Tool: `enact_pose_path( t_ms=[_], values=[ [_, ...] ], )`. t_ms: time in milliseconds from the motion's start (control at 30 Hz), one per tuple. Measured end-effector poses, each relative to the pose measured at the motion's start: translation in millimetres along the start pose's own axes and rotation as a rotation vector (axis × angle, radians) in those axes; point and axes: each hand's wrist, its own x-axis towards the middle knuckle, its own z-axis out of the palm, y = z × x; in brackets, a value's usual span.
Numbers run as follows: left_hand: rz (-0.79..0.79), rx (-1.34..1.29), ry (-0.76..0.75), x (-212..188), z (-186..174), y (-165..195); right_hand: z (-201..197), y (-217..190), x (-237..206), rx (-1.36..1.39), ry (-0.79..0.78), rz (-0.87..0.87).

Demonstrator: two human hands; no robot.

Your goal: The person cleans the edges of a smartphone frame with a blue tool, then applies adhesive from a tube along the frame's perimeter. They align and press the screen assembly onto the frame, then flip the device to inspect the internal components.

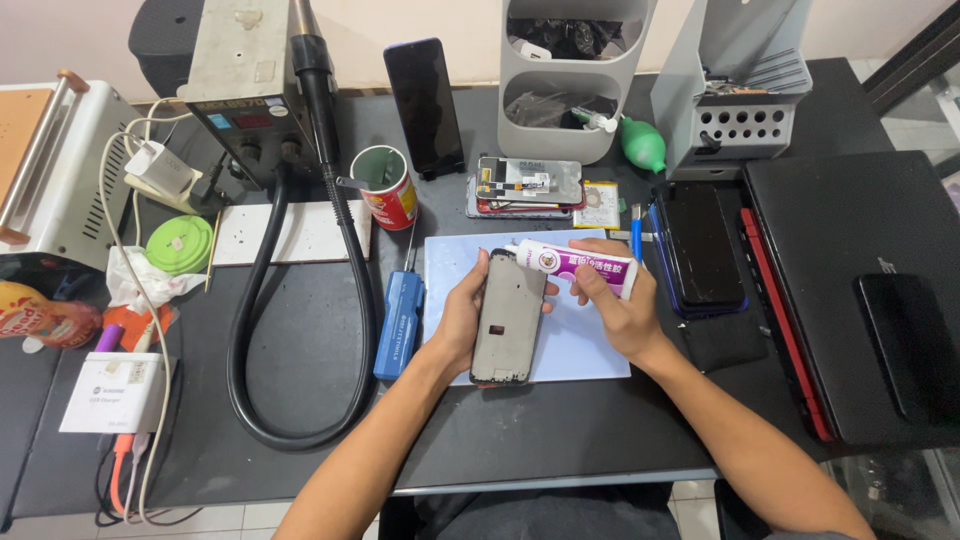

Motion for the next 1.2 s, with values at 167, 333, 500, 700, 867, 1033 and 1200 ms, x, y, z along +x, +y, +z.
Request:
enact_pose_path(
  t_ms=[167,333,500,700,867,1033,1200],
  values=[
    [0.005,0.022,0.015,-2.0,2.0,1.9,1.1,-1.0,-1.7,-0.069,-0.008,0.004],
    [0.014,0.051,0.022,-1.9,2.7,2.7,-0.5,-3.8,-0.7,-0.068,0.013,-0.019],
    [0.02,0.032,0.012,-2.3,1.2,2.0,2.1,-3.8,-1.5,-0.06,0.012,-0.016],
    [0.011,0.024,0.014,-0.3,0.7,1.8,-0.1,-3.0,-2.2,-0.046,0.019,-0.022],
    [0.02,0.028,-0.002,-1.3,1.6,1.8,2.5,-0.5,-2.5,-0.093,0.013,-0.01],
    [0.013,0.006,0.021,0.3,1.1,2.9,0.2,-1.9,-3.4,-0.088,0.022,-0.061],
    [0.033,0.021,-0.007,0.1,-0.7,1.1,0.0,-1.9,-2.6,-0.136,-0.003,-0.013]
  ],
)
